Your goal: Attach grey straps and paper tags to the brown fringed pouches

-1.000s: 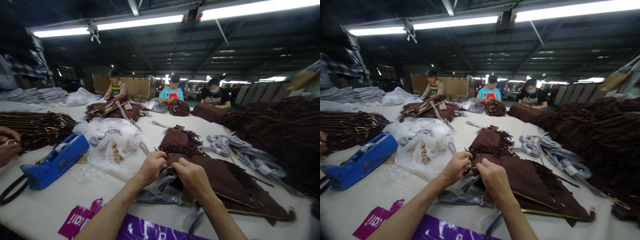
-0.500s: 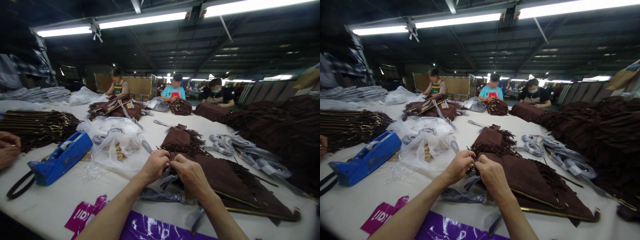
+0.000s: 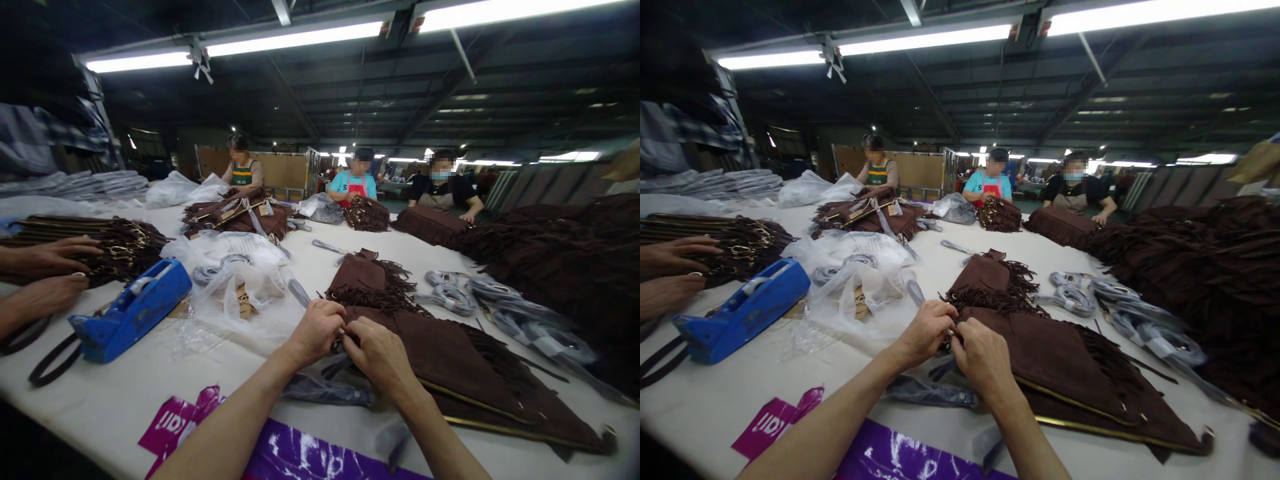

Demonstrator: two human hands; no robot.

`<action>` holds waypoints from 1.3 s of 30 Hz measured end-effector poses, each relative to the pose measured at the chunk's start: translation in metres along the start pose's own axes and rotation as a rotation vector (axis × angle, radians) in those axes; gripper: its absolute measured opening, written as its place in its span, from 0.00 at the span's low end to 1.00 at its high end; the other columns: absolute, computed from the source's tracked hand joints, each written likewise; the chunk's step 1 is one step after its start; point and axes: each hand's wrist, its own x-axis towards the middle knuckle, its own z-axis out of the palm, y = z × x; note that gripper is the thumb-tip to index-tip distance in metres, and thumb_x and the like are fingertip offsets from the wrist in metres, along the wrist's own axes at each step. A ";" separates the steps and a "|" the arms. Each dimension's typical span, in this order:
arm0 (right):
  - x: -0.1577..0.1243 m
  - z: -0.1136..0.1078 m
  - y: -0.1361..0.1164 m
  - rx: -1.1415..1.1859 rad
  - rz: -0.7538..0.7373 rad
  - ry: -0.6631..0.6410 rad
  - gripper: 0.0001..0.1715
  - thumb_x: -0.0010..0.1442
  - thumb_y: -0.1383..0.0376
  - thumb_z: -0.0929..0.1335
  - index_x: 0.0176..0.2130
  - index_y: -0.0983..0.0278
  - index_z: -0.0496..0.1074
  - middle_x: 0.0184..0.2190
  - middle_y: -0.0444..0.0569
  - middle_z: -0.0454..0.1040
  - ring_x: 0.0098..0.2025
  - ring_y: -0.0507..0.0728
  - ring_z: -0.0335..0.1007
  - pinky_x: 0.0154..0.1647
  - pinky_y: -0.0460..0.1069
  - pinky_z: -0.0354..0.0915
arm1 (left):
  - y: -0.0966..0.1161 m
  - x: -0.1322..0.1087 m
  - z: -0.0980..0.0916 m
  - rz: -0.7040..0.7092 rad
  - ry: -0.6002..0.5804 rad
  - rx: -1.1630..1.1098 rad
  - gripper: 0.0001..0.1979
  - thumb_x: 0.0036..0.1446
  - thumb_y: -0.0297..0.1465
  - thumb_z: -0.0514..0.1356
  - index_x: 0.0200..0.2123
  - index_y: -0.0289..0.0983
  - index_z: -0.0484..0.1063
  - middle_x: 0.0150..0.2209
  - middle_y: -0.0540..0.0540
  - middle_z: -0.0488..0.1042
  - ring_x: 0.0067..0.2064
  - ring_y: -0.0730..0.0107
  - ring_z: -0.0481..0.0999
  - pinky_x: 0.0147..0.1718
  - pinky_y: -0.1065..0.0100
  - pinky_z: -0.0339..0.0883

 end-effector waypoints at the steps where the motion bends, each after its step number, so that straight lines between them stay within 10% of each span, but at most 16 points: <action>1: 0.000 0.002 -0.001 -0.024 0.020 0.002 0.11 0.62 0.64 0.64 0.29 0.61 0.72 0.29 0.46 0.73 0.30 0.54 0.70 0.26 0.47 0.50 | -0.001 0.000 0.001 -0.001 -0.015 0.006 0.06 0.54 0.23 0.56 0.30 0.36 0.72 0.44 0.44 0.74 0.47 0.62 0.69 0.50 0.59 0.58; 8: 0.008 0.011 0.015 0.299 0.163 -0.060 0.16 0.59 0.63 0.63 0.22 0.63 0.71 0.21 0.44 0.73 0.26 0.52 0.68 0.26 0.46 0.51 | 0.006 0.004 -0.022 -0.065 0.130 -0.104 0.16 0.47 0.20 0.55 0.42 0.35 0.68 0.46 0.40 0.70 0.49 0.60 0.67 0.49 0.60 0.61; 12: 0.009 0.016 0.024 0.480 0.164 -0.091 0.18 0.57 0.60 0.63 0.20 0.63 0.70 0.19 0.44 0.71 0.25 0.52 0.67 0.27 0.45 0.53 | 0.022 0.001 -0.035 -0.164 -0.079 -0.046 0.06 0.50 0.21 0.54 0.30 0.36 0.68 0.32 0.47 0.69 0.35 0.67 0.70 0.34 0.69 0.64; 16: 0.008 0.022 0.025 0.505 0.159 -0.085 0.19 0.57 0.59 0.62 0.20 0.63 0.70 0.19 0.45 0.72 0.24 0.53 0.68 0.27 0.45 0.55 | 0.031 -0.004 -0.022 -0.237 -0.307 0.207 0.03 0.53 0.31 0.60 0.31 0.37 0.71 0.33 0.47 0.70 0.36 0.65 0.71 0.33 0.68 0.64; 24: 0.008 0.029 0.028 0.501 0.175 -0.086 0.18 0.56 0.60 0.62 0.20 0.62 0.70 0.19 0.45 0.73 0.25 0.54 0.68 0.27 0.46 0.56 | 0.022 -0.002 0.012 -0.141 -0.293 0.348 0.06 0.57 0.25 0.54 0.32 0.35 0.71 0.33 0.42 0.69 0.37 0.61 0.69 0.35 0.64 0.65; 34: 0.002 0.014 0.034 1.018 0.163 -0.133 0.13 0.52 0.58 0.67 0.33 0.64 0.74 0.29 0.45 0.76 0.31 0.55 0.70 0.33 0.47 0.65 | -0.002 -0.005 -0.020 -0.627 -0.084 -0.768 0.03 0.44 0.29 0.57 0.23 0.34 0.67 0.23 0.52 0.64 0.28 0.73 0.63 0.27 0.72 0.56; 39: -0.002 0.016 0.017 0.887 0.121 -0.011 0.13 0.58 0.58 0.65 0.33 0.63 0.75 0.28 0.45 0.75 0.30 0.54 0.68 0.31 0.46 0.62 | 0.008 0.000 -0.023 -0.697 0.017 -1.008 0.09 0.41 0.34 0.61 0.24 0.34 0.66 0.21 0.54 0.61 0.23 0.78 0.57 0.22 0.73 0.50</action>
